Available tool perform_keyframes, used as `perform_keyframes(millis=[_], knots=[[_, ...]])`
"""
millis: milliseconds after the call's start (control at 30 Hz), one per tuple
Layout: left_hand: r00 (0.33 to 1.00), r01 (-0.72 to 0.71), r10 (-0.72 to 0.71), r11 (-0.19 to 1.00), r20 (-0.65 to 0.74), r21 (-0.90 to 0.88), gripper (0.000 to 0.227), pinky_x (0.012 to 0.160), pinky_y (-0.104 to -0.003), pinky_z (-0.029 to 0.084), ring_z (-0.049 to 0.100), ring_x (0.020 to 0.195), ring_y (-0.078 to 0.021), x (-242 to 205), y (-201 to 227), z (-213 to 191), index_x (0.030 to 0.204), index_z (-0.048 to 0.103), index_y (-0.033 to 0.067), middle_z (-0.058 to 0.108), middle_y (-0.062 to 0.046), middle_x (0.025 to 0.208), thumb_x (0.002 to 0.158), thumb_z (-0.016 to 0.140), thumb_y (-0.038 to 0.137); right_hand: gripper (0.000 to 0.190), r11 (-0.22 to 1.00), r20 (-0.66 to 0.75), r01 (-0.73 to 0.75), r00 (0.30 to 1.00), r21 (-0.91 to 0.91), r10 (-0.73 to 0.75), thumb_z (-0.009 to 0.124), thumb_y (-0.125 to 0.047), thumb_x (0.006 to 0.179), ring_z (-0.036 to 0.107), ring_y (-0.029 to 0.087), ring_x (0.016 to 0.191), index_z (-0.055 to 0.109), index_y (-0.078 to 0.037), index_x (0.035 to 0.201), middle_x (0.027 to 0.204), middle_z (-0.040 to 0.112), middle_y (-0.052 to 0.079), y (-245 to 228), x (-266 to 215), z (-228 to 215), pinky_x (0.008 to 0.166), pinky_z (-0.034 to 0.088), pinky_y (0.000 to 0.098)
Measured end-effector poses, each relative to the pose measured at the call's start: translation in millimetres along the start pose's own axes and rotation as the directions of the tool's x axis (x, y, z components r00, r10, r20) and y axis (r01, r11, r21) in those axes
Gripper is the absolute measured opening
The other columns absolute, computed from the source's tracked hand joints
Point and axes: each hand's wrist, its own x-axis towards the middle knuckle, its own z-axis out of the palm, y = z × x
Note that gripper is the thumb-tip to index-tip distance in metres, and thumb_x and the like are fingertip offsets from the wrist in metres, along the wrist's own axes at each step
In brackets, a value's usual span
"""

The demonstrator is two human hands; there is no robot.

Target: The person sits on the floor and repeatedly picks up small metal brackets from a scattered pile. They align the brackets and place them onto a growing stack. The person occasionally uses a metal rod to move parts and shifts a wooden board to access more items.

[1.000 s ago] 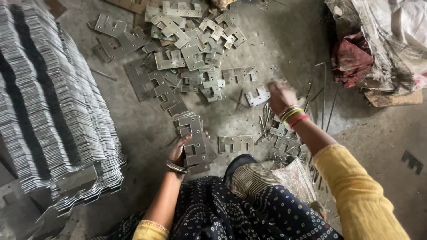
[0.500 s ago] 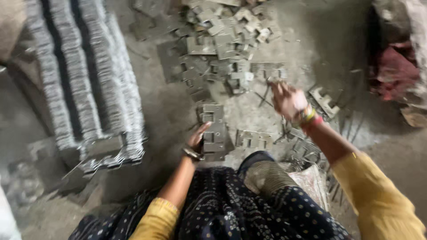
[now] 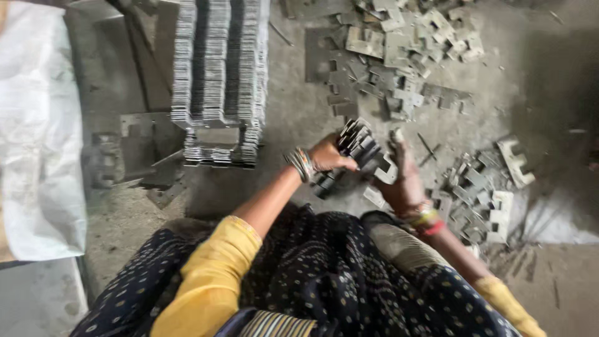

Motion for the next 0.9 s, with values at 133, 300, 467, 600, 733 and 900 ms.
perform_keyframes(millis=[133, 300, 467, 600, 733, 900], knots=[[0.935, 0.281, -0.344, 0.867, 0.088, 0.412, 0.084, 0.095, -0.035, 0.053, 0.065, 0.102, -0.0249, 6.1, 8.5, 0.0, 0.121, 0.062, -0.0041, 0.069, -0.017, 0.113, 0.057, 0.093, 0.041, 0.12, 0.993, -0.089, 0.029, 0.996, 0.112, -0.019, 0.09, -0.006, 0.067, 0.052, 0.04, 0.141, 0.014, 0.002, 0.161, 0.157, 0.04, 0.028, 28.7, -22.8, 44.7, 0.108, 0.053, 0.0447], [0.905, 0.174, -0.368, 0.777, 0.212, 0.604, 0.061, 0.071, -0.047, 0.055, 0.066, 0.078, -0.0311, 13.4, 25.3, 7.9, 0.093, 0.07, -0.011, 0.072, -0.023, 0.086, 0.065, 0.087, 0.04, 0.131, 0.971, -0.09, 0.056, 0.995, 0.232, -0.036, 0.096, -0.01, 0.063, 0.053, 0.039, 0.137, 0.011, 0.002, 0.162, 0.155, 0.043, 0.026, 34.0, -25.9, 45.2, 0.108, 0.052, 0.0466], [0.917, -0.113, -0.216, 0.666, 0.336, 0.737, 0.05, 0.067, -0.043, 0.058, 0.073, 0.075, -0.0306, 13.2, 96.3, -1.8, 0.08, 0.071, -0.0004, 0.073, -0.018, 0.078, 0.049, 0.091, 0.033, 0.11, 0.988, -0.068, 0.006, 0.998, 0.154, 0.005, 0.099, -0.012, 0.062, 0.067, 0.025, 0.116, 0.033, -0.001, 0.149, 0.134, 0.06, 0.018, -12.8, 2.2, 35.7, 0.1, 0.058, 0.0387], [0.899, -0.207, -0.255, 0.467, 0.355, 0.86, 0.05, 0.077, -0.043, 0.059, 0.073, 0.087, -0.0329, -4.6, 177.2, -44.1, 0.085, 0.074, 0.0019, 0.074, -0.02, 0.088, 0.053, 0.092, 0.037, 0.101, 0.922, -0.175, 0.084, 0.984, 0.379, -0.018, 0.092, -0.006, 0.068, 0.063, 0.025, 0.12, 0.03, 0.0, 0.148, 0.136, 0.055, 0.017, -58.9, 21.4, 58.0, 0.104, 0.054, 0.0381], [0.892, -0.227, -0.304, 0.339, 0.335, 0.913, 0.043, 0.077, -0.041, 0.06, 0.074, 0.085, -0.0336, -38.8, 247.7, -99.4, 0.083, 0.075, 0.003, 0.074, -0.021, 0.086, 0.055, 0.09, 0.032, 0.1, 0.872, -0.314, 0.25, 0.942, 0.421, -0.118, 0.088, -0.005, 0.069, 0.057, 0.025, 0.124, 0.029, 0.0, 0.149, 0.137, 0.05, 0.016, -105.6, 57.3, 103.5, 0.109, 0.05, 0.0395], [0.837, 0.062, -0.545, 0.015, -0.044, 0.998, 0.112, 0.102, -0.051, 0.048, 0.055, 0.124, -0.0386, -88.8, 285.8, -145.1, 0.141, 0.04, 0.0077, 0.057, -0.023, 0.13, 0.052, 0.099, 0.042, 0.095, 0.95, -0.157, 0.309, 0.941, 0.044, -0.299, 0.087, -0.015, 0.072, 0.048, 0.043, 0.13, 0.033, 0.01, 0.146, 0.138, 0.048, 0.03, -135.9, 90.4, 151.2, 0.114, 0.04, 0.0514]])
